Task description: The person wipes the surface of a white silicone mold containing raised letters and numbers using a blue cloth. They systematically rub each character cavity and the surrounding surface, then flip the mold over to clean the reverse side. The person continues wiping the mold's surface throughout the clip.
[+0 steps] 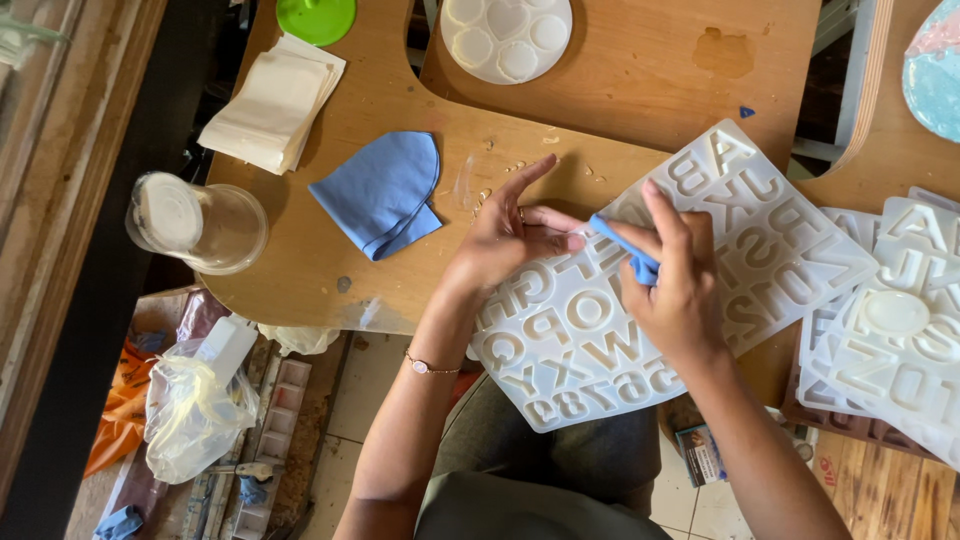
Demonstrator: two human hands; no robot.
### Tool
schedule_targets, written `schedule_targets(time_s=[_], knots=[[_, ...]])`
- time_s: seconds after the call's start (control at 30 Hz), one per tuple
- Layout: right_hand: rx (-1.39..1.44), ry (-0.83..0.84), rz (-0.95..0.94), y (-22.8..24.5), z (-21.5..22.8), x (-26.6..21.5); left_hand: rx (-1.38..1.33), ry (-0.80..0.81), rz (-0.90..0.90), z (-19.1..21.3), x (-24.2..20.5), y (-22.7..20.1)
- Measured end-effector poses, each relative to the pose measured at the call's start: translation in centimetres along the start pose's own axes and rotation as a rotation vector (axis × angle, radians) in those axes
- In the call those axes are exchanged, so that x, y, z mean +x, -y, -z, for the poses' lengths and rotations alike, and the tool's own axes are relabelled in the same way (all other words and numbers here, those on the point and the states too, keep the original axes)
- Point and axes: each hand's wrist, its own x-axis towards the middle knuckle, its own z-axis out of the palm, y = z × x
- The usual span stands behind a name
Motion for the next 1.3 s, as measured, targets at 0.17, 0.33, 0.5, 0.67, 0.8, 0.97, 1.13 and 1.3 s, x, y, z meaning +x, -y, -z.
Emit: schedule_targets(time_s=[0.17, 0.33, 0.5, 0.67, 0.8, 0.97, 1.13, 1.3], knots=[[-0.069, 0.098, -0.05, -0.7, 0.9, 0.8, 0.017, -0.006, -0.006, -0.5, -1.1, -1.1], [0.334, 0.059, -0.43, -0.6, 1.9, 1.1, 0.79, -0.529, -0.396, -1.2, -5.9, -5.2], [0.225, 0.219, -0.22, 1.8, 0.9, 1.0, 1.08, -0.53, -0.519, -1.7, -11.1, -5.4], [-0.123, 0.4, 0.128, -0.1, -0.8, -0.8, 1.425, -0.188, -0.51, -2.2, -12.8, -2.0], [-0.14, 0.379, 0.103, -0.7, -0.6, -1.6, 1.458, -0.174, -0.506, -1.8, -13.0, -1.0], [-0.16, 0.327, 0.097, -0.7, -0.6, -1.3, 1.438, -0.206, -0.521, -1.6, -13.2, -0.5], [-0.415, 0.318, 0.212, 0.4, -0.6, -0.7, 1.435, -0.204, -0.528, -1.4, -13.1, -0.5], [-0.174, 0.337, -0.026, -0.2, 1.6, 1.4, 1.319, -0.184, -0.525, -1.3, -13.7, -1.1]])
